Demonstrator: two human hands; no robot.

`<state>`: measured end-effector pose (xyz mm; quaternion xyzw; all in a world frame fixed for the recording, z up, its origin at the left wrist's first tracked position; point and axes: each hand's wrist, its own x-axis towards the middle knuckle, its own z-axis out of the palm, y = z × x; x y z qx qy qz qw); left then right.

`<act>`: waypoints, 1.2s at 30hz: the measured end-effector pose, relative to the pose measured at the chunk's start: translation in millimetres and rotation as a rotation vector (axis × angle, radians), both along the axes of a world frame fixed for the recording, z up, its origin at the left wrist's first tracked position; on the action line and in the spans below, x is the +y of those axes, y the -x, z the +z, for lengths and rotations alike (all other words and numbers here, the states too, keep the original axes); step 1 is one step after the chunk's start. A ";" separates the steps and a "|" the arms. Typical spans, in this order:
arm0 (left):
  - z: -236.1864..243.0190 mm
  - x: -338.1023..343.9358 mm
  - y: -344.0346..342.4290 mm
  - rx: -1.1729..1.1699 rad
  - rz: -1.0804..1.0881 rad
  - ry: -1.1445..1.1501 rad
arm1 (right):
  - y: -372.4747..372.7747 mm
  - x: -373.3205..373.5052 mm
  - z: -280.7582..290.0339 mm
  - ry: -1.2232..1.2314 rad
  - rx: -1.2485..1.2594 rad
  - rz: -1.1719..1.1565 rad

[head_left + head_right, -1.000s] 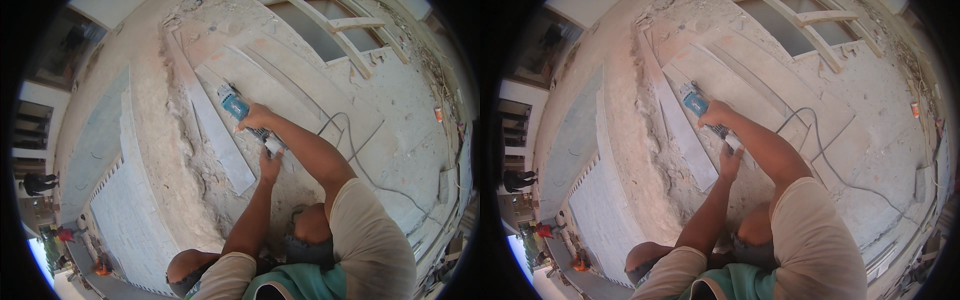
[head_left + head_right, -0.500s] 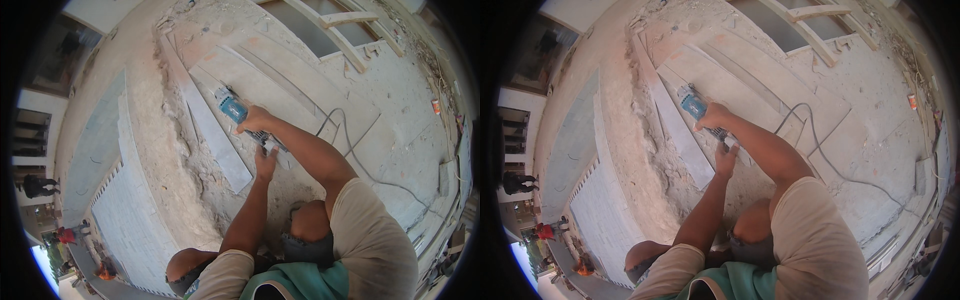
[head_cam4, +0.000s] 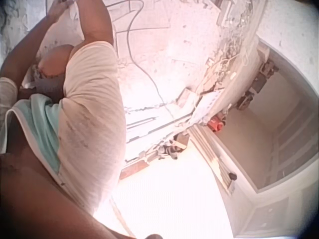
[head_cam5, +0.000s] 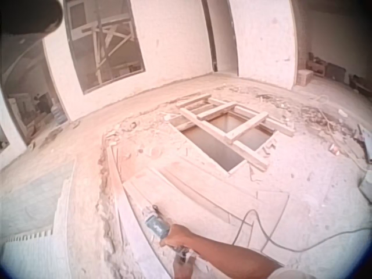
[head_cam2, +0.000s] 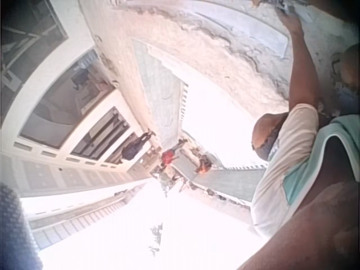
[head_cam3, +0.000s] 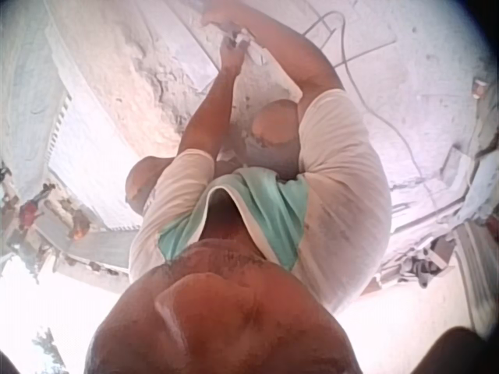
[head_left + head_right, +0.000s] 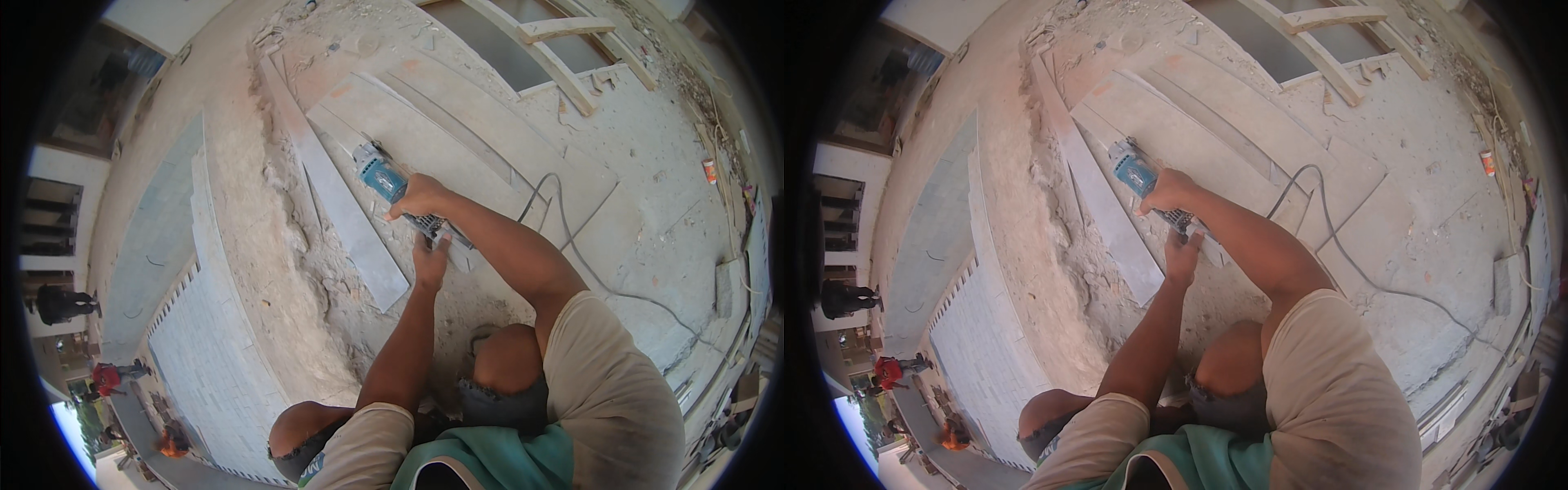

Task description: The person uses an angle grinder to cut along a marked line on a piece of stone tile.

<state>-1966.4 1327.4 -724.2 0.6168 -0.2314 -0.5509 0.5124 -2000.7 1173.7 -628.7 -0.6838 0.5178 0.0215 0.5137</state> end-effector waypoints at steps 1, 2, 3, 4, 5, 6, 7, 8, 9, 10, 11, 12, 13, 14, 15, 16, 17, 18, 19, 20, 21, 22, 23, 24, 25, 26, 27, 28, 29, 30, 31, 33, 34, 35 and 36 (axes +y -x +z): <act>-0.8 0.1 0.3 0.020 0.011 0.036 | 0.9 0.3 0.1 -0.006 -0.003 0.001; -1.3 0.0 1.1 0.034 0.023 0.047 | 1.9 0.3 0.2 -0.008 -0.005 0.005; -1.8 -0.1 1.7 0.048 0.033 0.051 | 2.7 0.7 0.2 -0.006 0.003 0.009; -2.1 -0.4 1.8 0.043 0.032 0.068 | 3.3 1.1 0.2 -0.004 -0.004 0.008; -2.1 -0.9 1.6 0.037 0.030 0.078 | 3.7 1.5 0.3 0.001 -0.003 0.007; -2.1 -1.0 2.0 0.031 0.029 0.087 | 4.6 2.3 0.1 0.008 0.006 0.008; -1.9 -1.0 2.2 0.037 0.029 0.080 | 5.4 3.0 0.0 -0.006 -0.009 -0.003; -1.7 -1.3 2.2 0.042 0.030 0.074 | 6.0 3.4 -0.2 -0.016 -0.017 -0.011; -1.1 -1.4 2.4 0.043 0.032 0.049 | 6.7 3.8 -0.3 -0.024 -0.020 -0.018; -0.4 -1.3 2.6 0.044 0.030 0.076 | 7.1 3.9 -0.5 -0.028 -0.026 -0.017; 0.7 -0.7 3.2 0.042 0.030 0.084 | 7.8 4.2 -0.6 -0.031 -0.025 -0.016; 1.7 -0.3 4.1 0.039 0.030 0.080 | 8.5 4.5 -0.8 -0.029 -0.020 -0.015; 3.0 0.5 5.1 0.026 0.024 0.064 | 9.1 5.0 -1.1 -0.025 -0.026 -0.014; 4.5 1.9 6.3 0.010 0.020 0.037 | 9.5 5.8 -1.4 -0.018 -0.030 -0.012; 5.8 3.3 7.1 -0.009 0.016 -0.007 | 9.7 6.5 -1.7 -0.011 -0.019 -0.009; 7.2 4.9 8.4 -0.021 0.010 0.029 | 10.9 6.9 -2.0 -0.008 -0.027 -0.001; 8.4 6.7 9.4 -0.037 0.004 0.048 | 11.9 7.2 -2.4 -0.005 -0.020 0.007; 9.3 7.6 10.0 -0.053 -0.002 0.067 | 12.6 7.6 -2.8 0.002 -0.012 0.016; 9.8 8.0 9.8 -0.040 -0.006 0.068 | 13.0 8.1 -3.2 -0.002 -0.013 0.011; 10.0 8.5 9.2 -0.027 -0.010 0.068 | 13.3 9.0 -3.6 -0.002 -0.012 0.006; 10.0 8.8 8.7 -0.012 -0.011 0.056 | 13.9 9.7 -4.0 -0.002 -0.001 0.002; 9.7 9.1 8.6 -0.006 -0.011 0.071 | 14.7 10.5 -4.2 -0.001 -0.019 0.000; 9.3 9.2 8.6 0.001 -0.009 0.073 | 15.7 11.5 -4.3 -0.001 -0.028 -0.001; 8.8 9.4 8.6 0.015 -0.007 0.074 | 16.7 12.4 -4.3 0.000 -0.027 -0.002; 8.2 9.4 8.4 0.014 -0.013 0.075 | 17.5 13.1 -4.2 -0.001 -0.034 -0.003; 7.8 9.5 8.1 0.019 -0.018 0.074 | 18.4 14.0 -3.9 -0.002 -0.033 -0.003; 7.6 9.6 7.8 0.024 -0.024 0.074 | 19.1 14.5 -3.5 -0.002 -0.025 -0.003; 7.3 9.7 7.6 0.030 -0.025 0.074 | 19.8 14.9 -3.0 -0.004 -0.027 -0.002; 7.2 9.9 7.4 0.036 -0.026 0.073 | 20.3 15.2 -2.5 -0.007 -0.022 -0.001; 7.2 10.2 7.5 0.042 -0.026 0.071 | 20.9 15.6 -2.1 -0.010 -0.014 0.002; 6.9 10.1 7.6 0.049 -0.024 0.069 | 21.2 15.8 -1.8 -0.010 -0.019 -0.006; 6.6 10.1 7.4 0.067 -0.017 0.059 | 21.5 16.0 -1.3 -0.007 -0.015 -0.017; 6.5 10.2 7.0 0.063 -0.038 0.058 | 21.7 16.2 -1.2 -0.012 -0.028 -0.018; 6.3 10.1 6.1 0.064 -0.058 0.053 | 21.9 16.2 -1.1 -0.016 -0.034 -0.017; 6.0 10.1 5.6 0.064 -0.079 0.048 | 22.2 16.2 -1.1 -0.018 -0.031 -0.016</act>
